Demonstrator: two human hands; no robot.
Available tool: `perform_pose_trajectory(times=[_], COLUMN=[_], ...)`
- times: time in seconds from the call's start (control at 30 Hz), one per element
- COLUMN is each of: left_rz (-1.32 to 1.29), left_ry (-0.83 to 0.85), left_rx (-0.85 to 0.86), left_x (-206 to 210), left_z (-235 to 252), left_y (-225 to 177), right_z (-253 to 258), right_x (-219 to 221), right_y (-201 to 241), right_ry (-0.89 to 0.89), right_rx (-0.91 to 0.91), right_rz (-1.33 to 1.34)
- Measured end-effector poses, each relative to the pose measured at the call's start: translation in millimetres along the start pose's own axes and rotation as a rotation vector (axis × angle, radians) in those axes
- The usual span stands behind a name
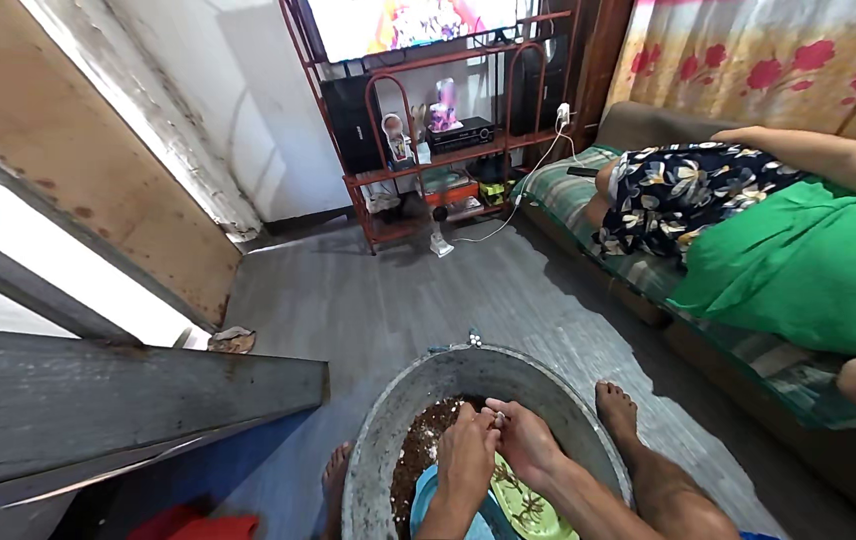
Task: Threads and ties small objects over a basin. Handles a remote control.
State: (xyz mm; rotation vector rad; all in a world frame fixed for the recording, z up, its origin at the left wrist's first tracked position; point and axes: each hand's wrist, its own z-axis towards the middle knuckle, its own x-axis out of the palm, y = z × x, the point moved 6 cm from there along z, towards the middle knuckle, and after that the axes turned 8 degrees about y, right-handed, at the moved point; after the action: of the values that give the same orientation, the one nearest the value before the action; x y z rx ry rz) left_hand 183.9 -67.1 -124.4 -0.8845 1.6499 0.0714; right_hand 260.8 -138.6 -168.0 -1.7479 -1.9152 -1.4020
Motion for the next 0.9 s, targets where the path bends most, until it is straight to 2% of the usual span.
perform_pose_trajectory(times=[0.13,0.23,0.4,0.47,0.53,0.6,0.73,0.9], left_rz=[0.108,0.03,-0.372,-0.741,-1.208,-1.471,-1.628,-1.673], left_ry=[0.004,-0.037,-0.118,-0.083,0.027,0.143,0.207,0.168], left_rx=[0.057,0.05,0.12,0.134,0.087,0.028,0.05,0.072], left_x=[5,12,-4,-8,2,9,8,2], left_z=[-5,-4,2,0,0,-4,-12,-9], left_y=[-14,-14,-3,0,6,11,14,15], right_z=[-4,-5,-9,-9,-7,-8,-9,-14], right_x=[-1,-1,13,13,6,1,3,11], right_y=[-1,-4,7,15,18,18,17,18], right_ry=[0.0,0.001,0.112,0.119,0.123,0.154,0.171,0.26], right_rx=[-0.046,-0.057,-0.095,-0.13,-0.16,-0.168,-0.167,-0.189], right_rz=[-0.051,-0.067,-0.167,-0.253,-0.306,-0.328,-0.356,-0.408])
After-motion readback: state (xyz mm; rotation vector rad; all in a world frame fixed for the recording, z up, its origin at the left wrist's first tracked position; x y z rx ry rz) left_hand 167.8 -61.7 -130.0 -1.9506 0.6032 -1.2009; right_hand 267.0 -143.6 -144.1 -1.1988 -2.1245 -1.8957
